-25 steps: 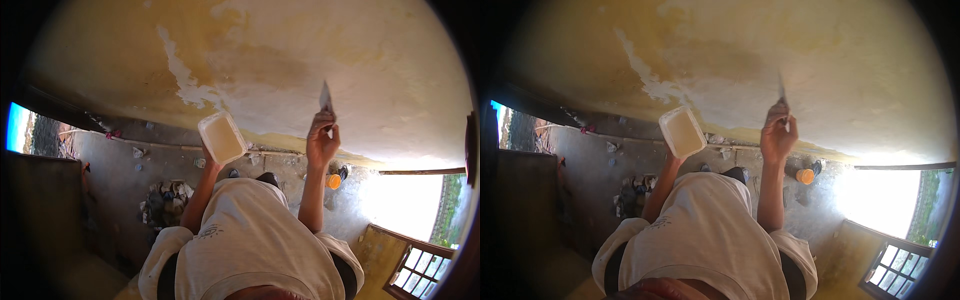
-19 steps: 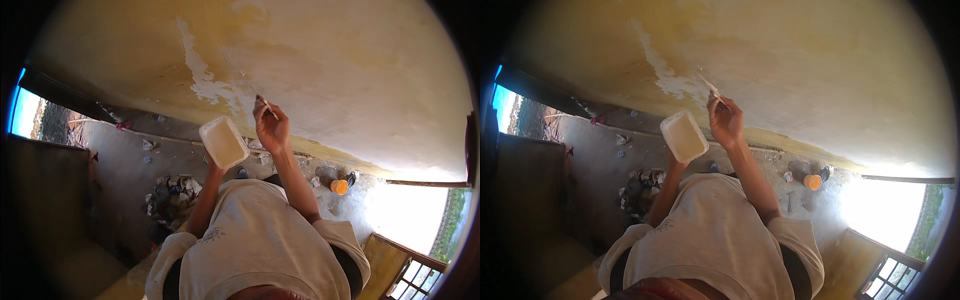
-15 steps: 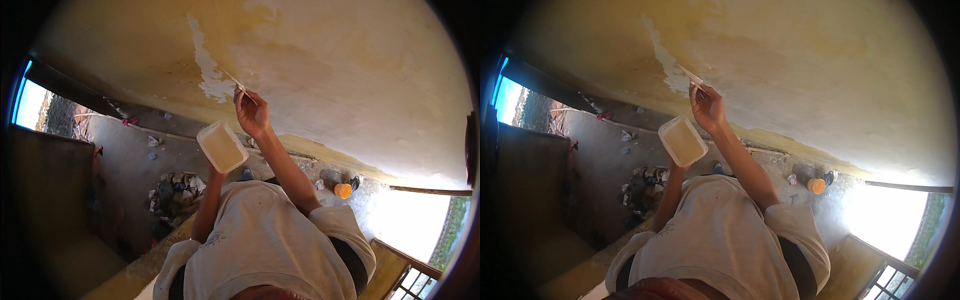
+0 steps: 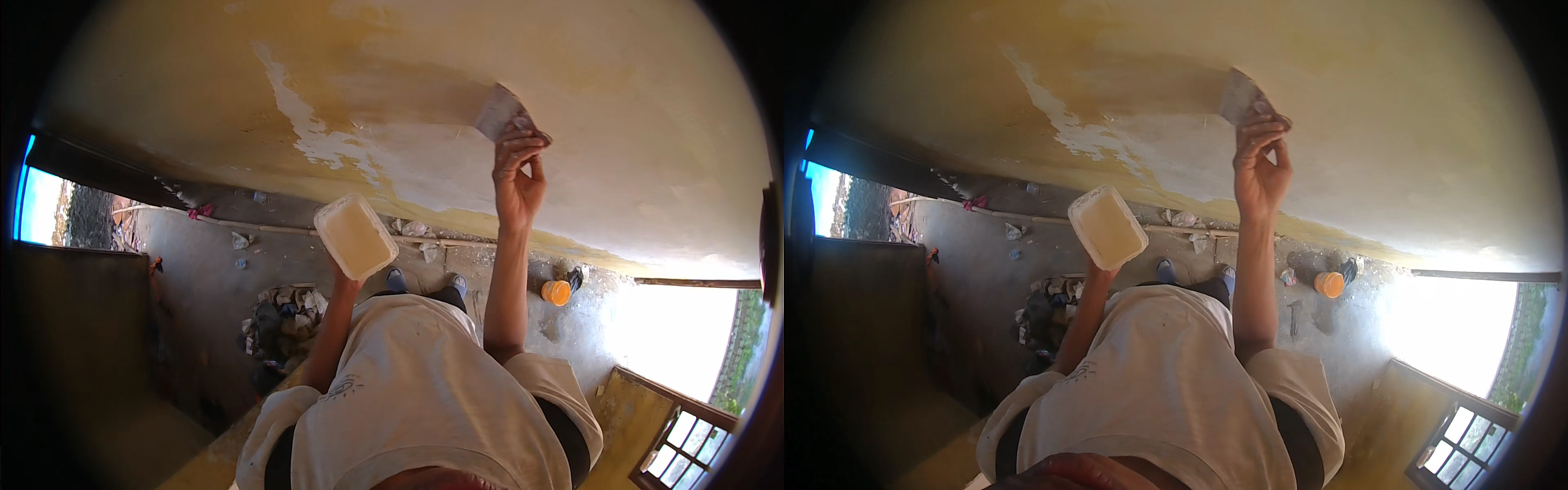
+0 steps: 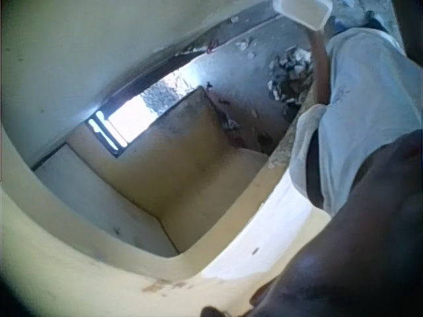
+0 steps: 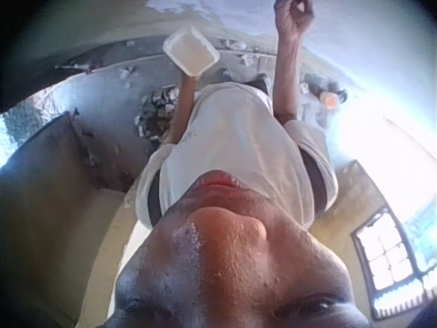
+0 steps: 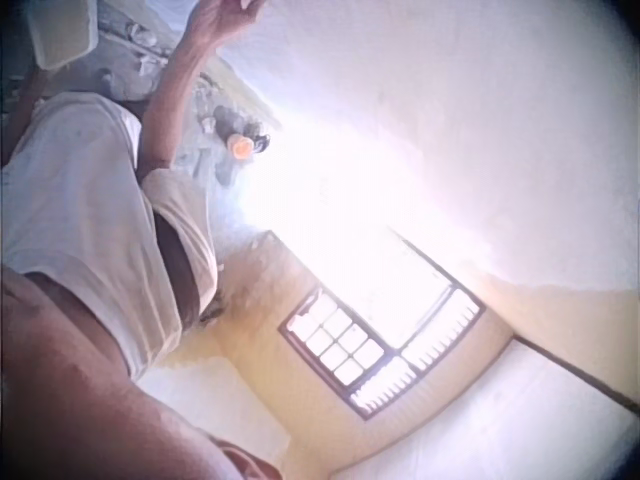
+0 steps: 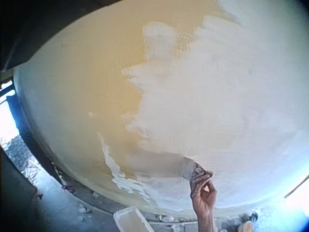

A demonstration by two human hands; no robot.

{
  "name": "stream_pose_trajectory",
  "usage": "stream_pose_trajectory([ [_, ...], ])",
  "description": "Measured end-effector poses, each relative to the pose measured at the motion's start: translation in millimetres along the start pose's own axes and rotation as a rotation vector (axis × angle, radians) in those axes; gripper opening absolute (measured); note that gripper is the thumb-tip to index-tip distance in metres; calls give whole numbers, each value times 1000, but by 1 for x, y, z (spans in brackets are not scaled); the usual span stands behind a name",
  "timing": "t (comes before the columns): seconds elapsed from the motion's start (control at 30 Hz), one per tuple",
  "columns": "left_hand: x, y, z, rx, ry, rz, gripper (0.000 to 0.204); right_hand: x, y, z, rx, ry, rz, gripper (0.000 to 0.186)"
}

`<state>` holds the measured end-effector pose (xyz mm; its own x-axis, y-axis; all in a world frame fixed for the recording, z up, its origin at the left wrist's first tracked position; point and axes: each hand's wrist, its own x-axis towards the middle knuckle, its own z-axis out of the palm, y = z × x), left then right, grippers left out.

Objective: The person applies plaster to a section of an indoor wall by loading a scraper from a plastic container and spreading the material across the surface.

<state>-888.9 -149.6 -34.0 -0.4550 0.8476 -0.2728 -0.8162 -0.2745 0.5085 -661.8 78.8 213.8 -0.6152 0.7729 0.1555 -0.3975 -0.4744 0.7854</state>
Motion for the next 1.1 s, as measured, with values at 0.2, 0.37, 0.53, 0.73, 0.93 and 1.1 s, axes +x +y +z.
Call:
stream_pose_trajectory([
  [0.2,22,-20,32,-107,-18,-157,60,-63,-29,57,-168,-236,-115,30],
  [0.37,21,-18,37,-126,35,-150,61,-67,-40,17,-439,-163,-248,35],
  [0.53,4,3,16,-169,60,-70,61,-15,-26,-96,-565,258,-31,34],
  [0.73,-24,24,-4,310,-39,301,59,54,-18,-205,-703,467,93,27],
  [0.93,-29,33,-9,529,-21,403,58,76,-33,-182,-460,208,87,25],
  [1.1,-6,19,-3,-41,80,53,59,42,-31,-86,-214,142,68,25],
])
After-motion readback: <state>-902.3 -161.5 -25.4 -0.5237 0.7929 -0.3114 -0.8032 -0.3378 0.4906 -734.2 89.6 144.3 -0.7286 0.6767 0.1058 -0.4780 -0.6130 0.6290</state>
